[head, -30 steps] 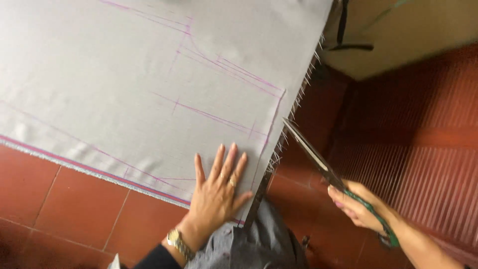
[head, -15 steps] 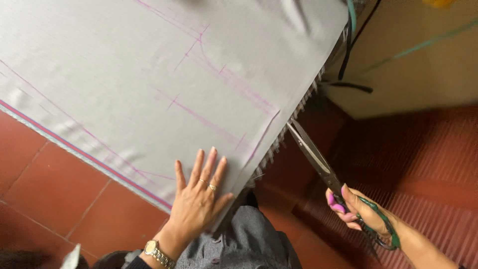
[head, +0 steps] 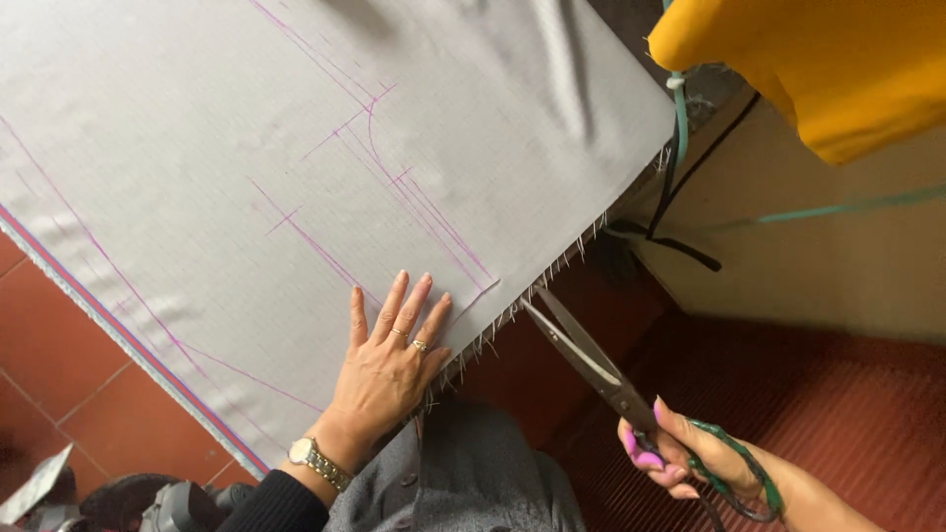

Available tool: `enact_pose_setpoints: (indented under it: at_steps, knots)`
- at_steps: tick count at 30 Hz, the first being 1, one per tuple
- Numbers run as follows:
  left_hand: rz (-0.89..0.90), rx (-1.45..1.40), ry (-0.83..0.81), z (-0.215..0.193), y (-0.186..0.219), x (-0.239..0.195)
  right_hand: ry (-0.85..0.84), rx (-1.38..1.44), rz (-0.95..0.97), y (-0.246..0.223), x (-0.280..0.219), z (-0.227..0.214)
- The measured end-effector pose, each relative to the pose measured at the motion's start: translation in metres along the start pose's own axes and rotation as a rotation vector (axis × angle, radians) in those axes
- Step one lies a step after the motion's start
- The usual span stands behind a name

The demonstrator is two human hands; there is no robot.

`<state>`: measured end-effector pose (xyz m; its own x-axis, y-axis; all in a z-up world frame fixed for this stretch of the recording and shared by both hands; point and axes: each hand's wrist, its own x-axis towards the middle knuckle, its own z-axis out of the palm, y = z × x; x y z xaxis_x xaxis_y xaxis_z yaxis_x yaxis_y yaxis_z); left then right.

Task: Cutting out a garment pattern from fabric using scissors along marked lines.

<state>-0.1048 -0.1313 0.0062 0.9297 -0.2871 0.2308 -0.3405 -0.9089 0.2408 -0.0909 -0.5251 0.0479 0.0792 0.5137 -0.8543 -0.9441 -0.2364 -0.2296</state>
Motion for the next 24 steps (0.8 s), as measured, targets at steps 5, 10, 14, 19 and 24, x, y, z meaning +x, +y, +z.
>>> enact_pose_setpoints:
  at_steps: [5, 10, 14, 19, 24]
  knots:
    - [0.0, 0.009, 0.01, 0.003, -0.006, 0.0, -0.014, -0.029, 0.131, -0.021, -0.002, 0.012]
    - [-0.008, -0.017, 0.003, 0.0, -0.006, 0.001, 0.157, -0.023, 0.13, -0.031, 0.013, 0.032]
    - [-0.008, -0.002, 0.025, -0.001, -0.006, 0.003, 0.292, -0.44, -0.033, -0.041, 0.029, 0.048]
    - [-0.004, -0.004, 0.026, 0.0, -0.007, 0.002, 0.422, -0.792, -0.039, -0.056, 0.03, 0.077]
    - [-0.004, 0.002, 0.04, 0.0, -0.007, 0.002, 0.428, -0.844, -0.23, -0.041, 0.038, 0.067]
